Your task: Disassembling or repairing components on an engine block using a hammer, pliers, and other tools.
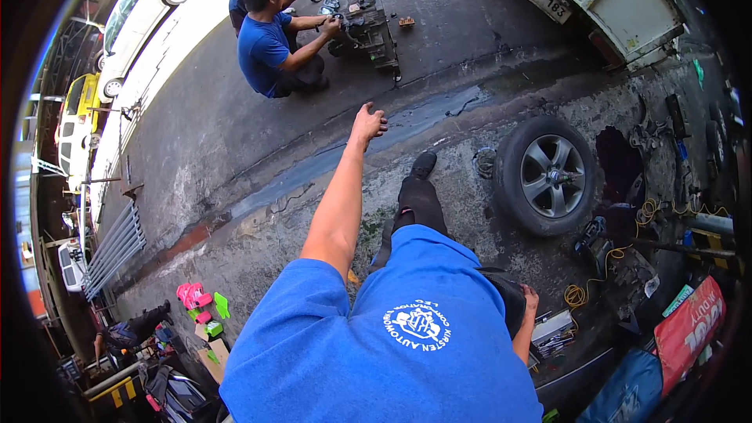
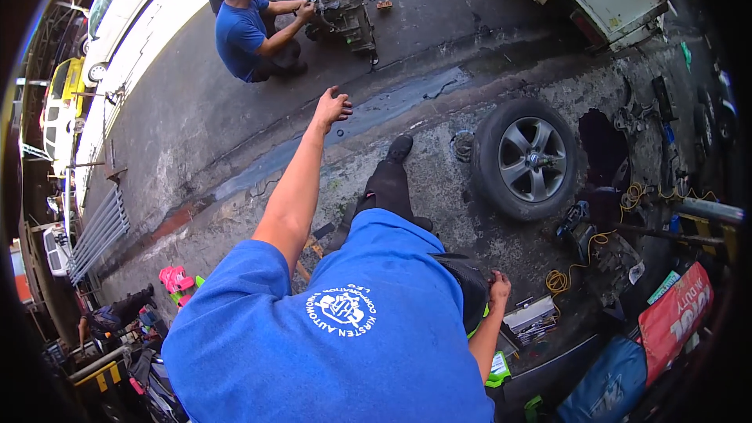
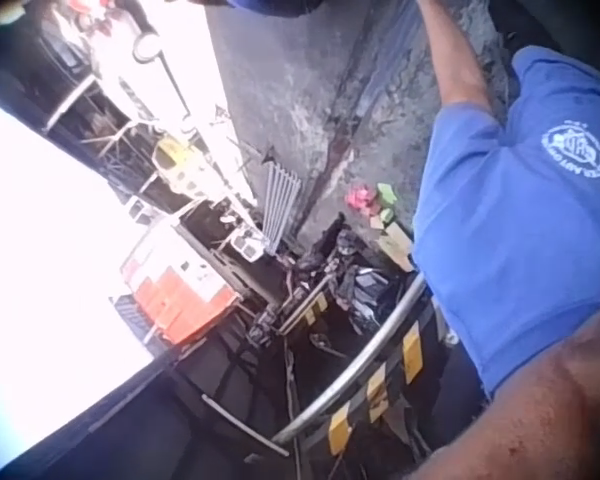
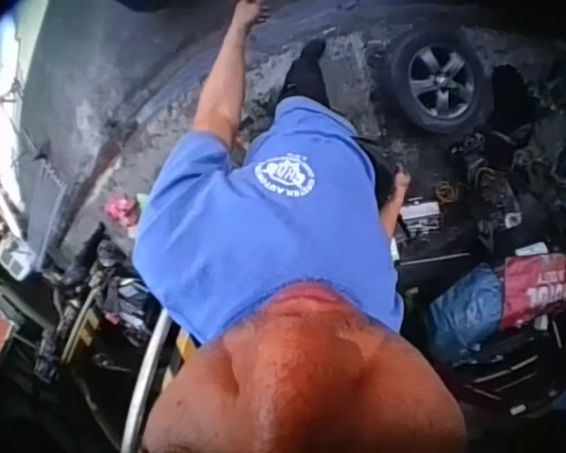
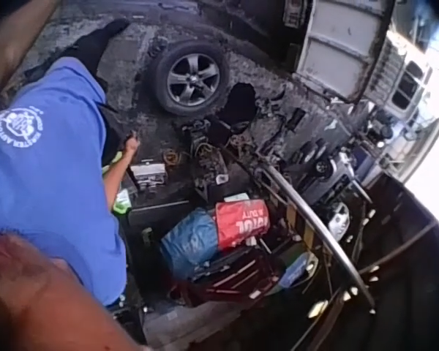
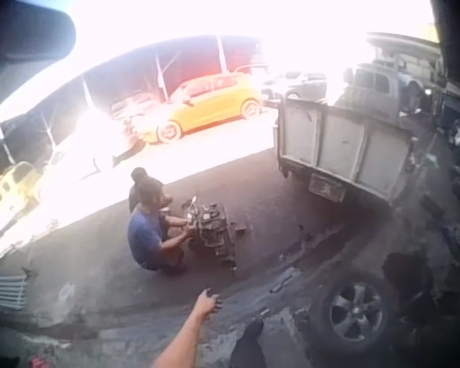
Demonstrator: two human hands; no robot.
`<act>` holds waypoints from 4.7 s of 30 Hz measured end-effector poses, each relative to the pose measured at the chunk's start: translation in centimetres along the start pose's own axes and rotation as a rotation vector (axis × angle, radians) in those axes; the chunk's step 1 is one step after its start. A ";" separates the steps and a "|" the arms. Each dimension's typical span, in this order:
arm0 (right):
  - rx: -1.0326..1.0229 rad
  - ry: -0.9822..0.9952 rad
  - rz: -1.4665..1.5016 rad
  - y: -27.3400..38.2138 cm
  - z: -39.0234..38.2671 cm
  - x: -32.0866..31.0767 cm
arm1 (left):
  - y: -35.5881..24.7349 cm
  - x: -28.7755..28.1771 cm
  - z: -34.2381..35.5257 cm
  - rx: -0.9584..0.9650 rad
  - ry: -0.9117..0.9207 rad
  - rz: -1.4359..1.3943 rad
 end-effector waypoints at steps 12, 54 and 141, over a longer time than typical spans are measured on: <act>0.068 -0.028 0.074 13.7 5.3 8.2 | 0.7 -4.3 9.5 -0.184 0.045 -0.043; 1.244 -0.824 0.669 -54.2 -14.1 3.1 | 4.3 66.0 -14.7 0.139 1.228 1.792; -1.054 1.529 -2.431 148.4 79.3 141.8 | -51.1 -40.8 107.5 0.038 -1.233 -1.429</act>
Point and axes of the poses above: each hand's wrist, its own z-axis towards the middle knuckle, its own x-axis out of the palm, y = z × x, the point moved 7 cm from there along z, towards the middle knuckle, and after that the axes turned 13 degrees about y, right-handed, at the moved point
